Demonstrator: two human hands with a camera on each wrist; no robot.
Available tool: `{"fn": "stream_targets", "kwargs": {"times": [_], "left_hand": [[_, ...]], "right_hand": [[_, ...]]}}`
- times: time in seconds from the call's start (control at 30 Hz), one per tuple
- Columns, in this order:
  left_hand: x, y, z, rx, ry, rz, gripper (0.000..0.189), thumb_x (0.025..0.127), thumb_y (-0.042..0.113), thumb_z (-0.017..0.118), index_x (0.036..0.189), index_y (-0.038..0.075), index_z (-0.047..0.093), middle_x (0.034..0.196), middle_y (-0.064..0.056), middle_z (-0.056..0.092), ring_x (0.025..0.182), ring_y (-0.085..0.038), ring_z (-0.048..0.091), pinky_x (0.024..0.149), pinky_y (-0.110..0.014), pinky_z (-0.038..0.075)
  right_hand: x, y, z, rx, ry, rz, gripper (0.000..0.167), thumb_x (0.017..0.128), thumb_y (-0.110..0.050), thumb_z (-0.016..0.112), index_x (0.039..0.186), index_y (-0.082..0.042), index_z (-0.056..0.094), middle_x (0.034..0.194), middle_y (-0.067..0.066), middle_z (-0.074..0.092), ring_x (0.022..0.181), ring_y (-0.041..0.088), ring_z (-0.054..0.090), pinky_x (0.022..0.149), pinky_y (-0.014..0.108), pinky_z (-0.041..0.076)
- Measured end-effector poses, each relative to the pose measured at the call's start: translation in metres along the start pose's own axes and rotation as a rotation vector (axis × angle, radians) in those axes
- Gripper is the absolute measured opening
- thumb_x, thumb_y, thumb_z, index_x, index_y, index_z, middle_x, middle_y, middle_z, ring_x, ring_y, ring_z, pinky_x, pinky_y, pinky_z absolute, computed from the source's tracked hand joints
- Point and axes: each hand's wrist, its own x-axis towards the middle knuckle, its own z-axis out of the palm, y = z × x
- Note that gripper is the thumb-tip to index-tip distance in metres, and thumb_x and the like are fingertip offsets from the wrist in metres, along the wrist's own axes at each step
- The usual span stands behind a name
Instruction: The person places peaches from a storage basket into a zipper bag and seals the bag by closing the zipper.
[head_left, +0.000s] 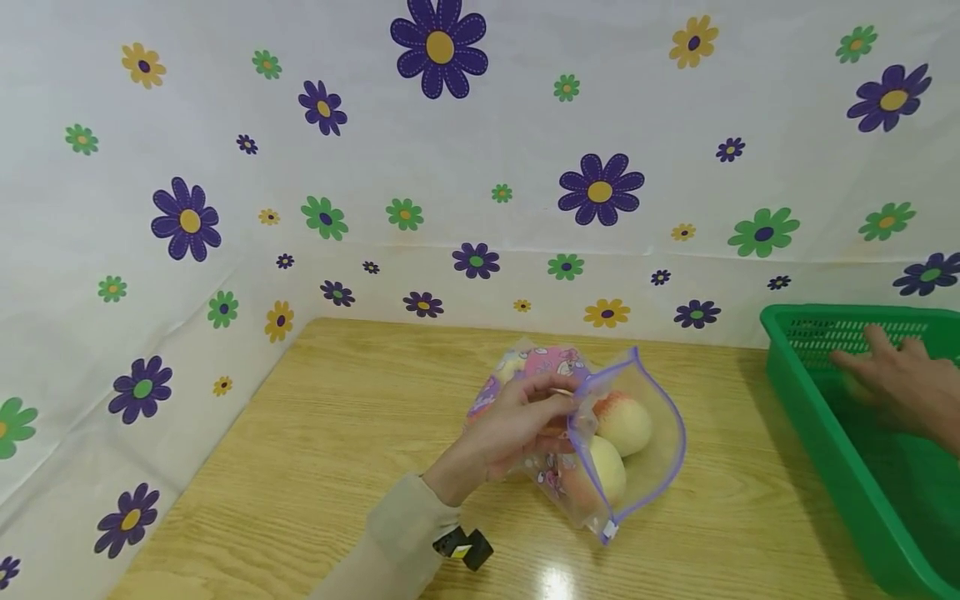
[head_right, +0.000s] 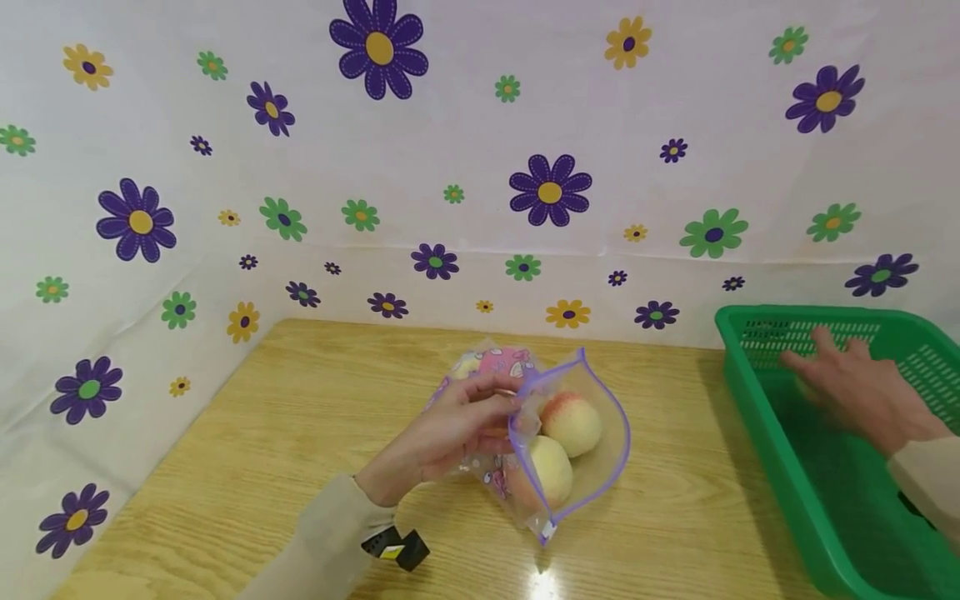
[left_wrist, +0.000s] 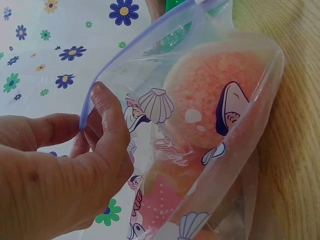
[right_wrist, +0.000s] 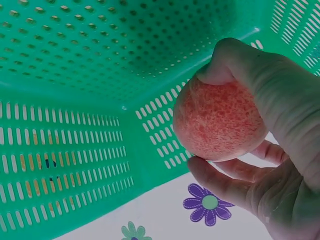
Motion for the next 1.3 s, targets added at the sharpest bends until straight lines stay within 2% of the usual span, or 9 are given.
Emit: {"fn": "stream_targets", "kwargs": {"times": [0.13, 0.3, 0.6, 0.8, 0.93, 1.07, 1.3], "left_hand": [[0.0, -0.001, -0.001, 0.004, -0.006, 0.007, 0.031, 0.104, 0.011, 0.055, 0.133, 0.003, 0.059, 0.101, -0.003, 0.066, 0.081, -0.011, 0.07, 0.069, -0.022, 0.063], [0.0, -0.002, -0.002, -0.004, -0.01, 0.007, 0.029, 0.104, 0.01, 0.055, 0.132, 0.004, 0.059, 0.1, -0.002, 0.066, 0.082, -0.011, 0.071, 0.069, -0.022, 0.063], [0.0, -0.004, -0.004, 0.009, -0.007, 0.002, 0.032, 0.103, 0.01, 0.056, 0.134, 0.003, 0.058, 0.101, -0.002, 0.066, 0.082, -0.01, 0.069, 0.071, -0.022, 0.063], [0.0, -0.004, -0.003, 0.001, -0.005, 0.003, 0.031, 0.103, 0.01, 0.055, 0.133, 0.003, 0.059, 0.101, -0.002, 0.065, 0.081, -0.01, 0.07, 0.07, -0.022, 0.063], [0.0, -0.004, -0.003, -0.01, -0.001, -0.001, 0.03, 0.103, 0.01, 0.055, 0.132, 0.003, 0.059, 0.1, -0.002, 0.065, 0.081, -0.011, 0.07, 0.069, -0.022, 0.063], [-0.001, -0.004, -0.003, -0.006, 0.003, -0.013, 0.031, 0.103, 0.01, 0.056, 0.133, 0.004, 0.058, 0.097, 0.0, 0.065, 0.079, -0.009, 0.069, 0.069, -0.022, 0.063], [-0.002, -0.003, -0.004, 0.0, 0.003, -0.021, 0.032, 0.103, 0.011, 0.056, 0.134, 0.004, 0.057, 0.097, 0.0, 0.066, 0.079, -0.008, 0.069, 0.07, -0.021, 0.063]], "right_hand": [[-0.004, -0.005, -0.006, 0.017, 0.028, 0.008, 0.067, 0.065, 0.011, 0.082, 0.123, -0.001, 0.051, 0.117, 0.045, 0.034, 0.082, 0.06, 0.047, 0.047, 0.056, 0.052], [-0.007, -0.009, -0.011, -0.032, 0.089, -0.001, 0.075, 0.057, 0.008, 0.089, 0.121, -0.001, 0.051, 0.118, 0.044, 0.039, 0.083, 0.059, 0.047, 0.054, 0.062, 0.053], [-0.013, -0.011, -0.007, -0.018, 0.289, -0.042, 0.061, 0.048, 0.017, 0.088, 0.101, -0.002, 0.064, 0.116, 0.047, 0.039, 0.092, 0.071, 0.044, 0.06, 0.071, 0.051], [-0.014, -0.013, -0.007, -0.083, 0.396, -0.11, 0.054, 0.044, 0.005, 0.092, 0.092, -0.002, 0.068, 0.111, 0.045, 0.046, 0.098, 0.059, 0.049, 0.081, 0.073, 0.043], [-0.015, -0.016, -0.011, -0.096, 0.456, -0.111, 0.061, 0.041, 0.007, 0.088, 0.096, 0.0, 0.063, 0.107, 0.042, 0.048, 0.091, 0.057, 0.052, 0.08, 0.073, 0.044], [-0.017, -0.019, -0.016, -0.104, 0.503, -0.137, 0.07, 0.039, 0.01, 0.09, 0.101, 0.001, 0.058, 0.105, 0.038, 0.05, 0.088, 0.055, 0.053, 0.08, 0.072, 0.045], [-0.019, -0.023, -0.023, -0.116, 0.518, -0.172, 0.066, 0.039, 0.011, 0.087, 0.099, 0.0, 0.061, 0.107, 0.035, 0.053, 0.089, 0.052, 0.052, 0.083, 0.07, 0.042]]}}
